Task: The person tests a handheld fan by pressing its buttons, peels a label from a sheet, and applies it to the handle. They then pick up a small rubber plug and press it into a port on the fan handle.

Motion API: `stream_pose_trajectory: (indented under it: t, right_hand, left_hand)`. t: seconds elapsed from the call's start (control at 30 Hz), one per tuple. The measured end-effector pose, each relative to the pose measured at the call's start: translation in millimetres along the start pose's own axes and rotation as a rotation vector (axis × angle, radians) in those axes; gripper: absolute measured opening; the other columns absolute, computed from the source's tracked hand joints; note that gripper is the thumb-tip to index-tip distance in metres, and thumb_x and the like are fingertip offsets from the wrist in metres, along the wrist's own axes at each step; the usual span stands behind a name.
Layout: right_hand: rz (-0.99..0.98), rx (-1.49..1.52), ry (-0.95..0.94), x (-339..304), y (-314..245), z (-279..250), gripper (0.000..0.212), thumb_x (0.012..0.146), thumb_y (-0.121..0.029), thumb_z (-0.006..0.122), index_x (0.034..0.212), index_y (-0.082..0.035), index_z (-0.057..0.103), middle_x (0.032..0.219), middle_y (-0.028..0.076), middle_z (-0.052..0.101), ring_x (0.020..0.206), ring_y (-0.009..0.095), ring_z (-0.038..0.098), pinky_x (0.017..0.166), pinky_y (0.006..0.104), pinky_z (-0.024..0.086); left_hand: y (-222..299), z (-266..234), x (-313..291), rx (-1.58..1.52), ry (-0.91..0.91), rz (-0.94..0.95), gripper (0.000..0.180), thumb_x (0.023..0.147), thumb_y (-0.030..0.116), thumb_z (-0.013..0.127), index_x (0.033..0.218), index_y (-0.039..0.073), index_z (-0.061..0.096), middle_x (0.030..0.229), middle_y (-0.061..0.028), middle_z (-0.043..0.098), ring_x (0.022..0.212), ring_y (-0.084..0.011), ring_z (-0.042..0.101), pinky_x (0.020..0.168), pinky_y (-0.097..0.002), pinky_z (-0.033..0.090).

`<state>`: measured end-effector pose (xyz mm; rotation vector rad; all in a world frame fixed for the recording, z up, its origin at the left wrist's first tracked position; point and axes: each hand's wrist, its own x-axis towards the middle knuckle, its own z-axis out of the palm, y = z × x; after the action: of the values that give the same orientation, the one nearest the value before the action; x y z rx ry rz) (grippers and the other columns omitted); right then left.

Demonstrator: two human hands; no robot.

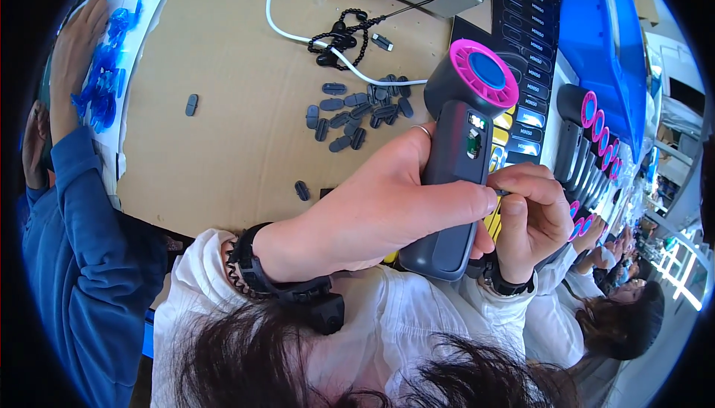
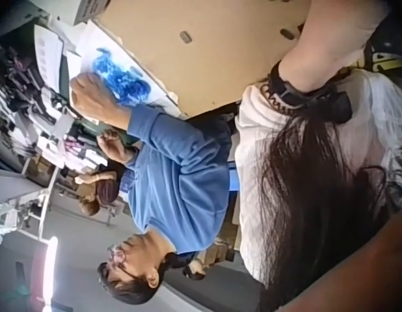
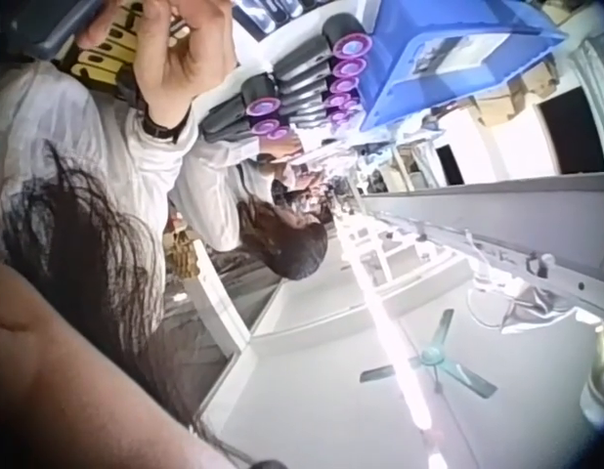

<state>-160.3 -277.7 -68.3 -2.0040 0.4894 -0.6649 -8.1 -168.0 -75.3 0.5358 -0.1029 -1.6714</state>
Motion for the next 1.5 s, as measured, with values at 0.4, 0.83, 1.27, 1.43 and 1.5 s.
stream_pose_trajectory:
  t: [0.4, 0.83, 1.27, 1.43, 1.5]
  right_hand:
    - [-0.129, -0.018, -0.030, 4, -5, -5, 0.012, 0.074, 0.000, 0.064, 0.084, 0.005, 0.060, 0.079, 0.017, 0.063, 0.067, 0.022, 0.061, 0.060, 0.0280, 0.049]
    - [-0.296, -0.066, -0.042, 1, -11, -7, 0.020, 0.071, -0.007, 0.071, 0.084, 0.004, 0.060, 0.075, 0.015, 0.062, 0.062, 0.022, 0.061, 0.054, 0.0290, 0.050]
    - [-0.330, -0.187, -0.064, 2, -18, -13, 0.025, 0.066, -0.013, 0.075, 0.085, -0.002, 0.063, 0.079, 0.013, 0.064, 0.068, 0.024, 0.062, 0.058, 0.0302, 0.049]
    - [-0.293, -0.233, -0.077, -6, -21, -19, 0.028, 0.061, -0.014, 0.078, 0.084, -0.003, 0.065, 0.082, 0.012, 0.065, 0.074, 0.026, 0.063, 0.066, 0.0332, 0.049]
    - [-0.283, -0.279, -0.053, -6, -24, -18, 0.029, 0.059, -0.015, 0.080, 0.082, -0.004, 0.066, 0.083, 0.012, 0.065, 0.078, 0.027, 0.063, 0.071, 0.0348, 0.049]
  left_hand:
    - [5, -2, -4, -0.009, -0.085, -0.055, 0.061, 0.070, -0.001, 0.063, 0.122, 0.000, 0.031, 0.087, -0.0082, 0.055, 0.072, -0.0141, 0.060, 0.065, -0.0278, 0.050]
    - [1, 2, -5, 0.181, -0.169, 0.019, 0.076, 0.066, -0.003, 0.059, 0.132, 0.001, 0.022, 0.094, -0.0052, 0.049, 0.079, -0.0104, 0.053, 0.071, -0.0259, 0.046]
    - [-6, 6, -5, 0.406, -0.113, 0.208, 0.055, 0.062, -0.008, 0.055, 0.115, 0.000, 0.041, 0.091, -0.0084, 0.053, 0.070, -0.0133, 0.054, 0.065, -0.0262, 0.045]
    - [0, 8, -7, 0.684, -0.197, 0.308, 0.060, 0.062, -0.005, 0.056, 0.119, 0.001, 0.037, 0.092, -0.0069, 0.049, 0.074, -0.0106, 0.051, 0.066, -0.0245, 0.044]
    - [2, 9, -7, 0.760, -0.241, 0.313, 0.068, 0.063, -0.004, 0.055, 0.125, 0.002, 0.030, 0.093, -0.0070, 0.046, 0.075, -0.0095, 0.050, 0.066, -0.0239, 0.043]
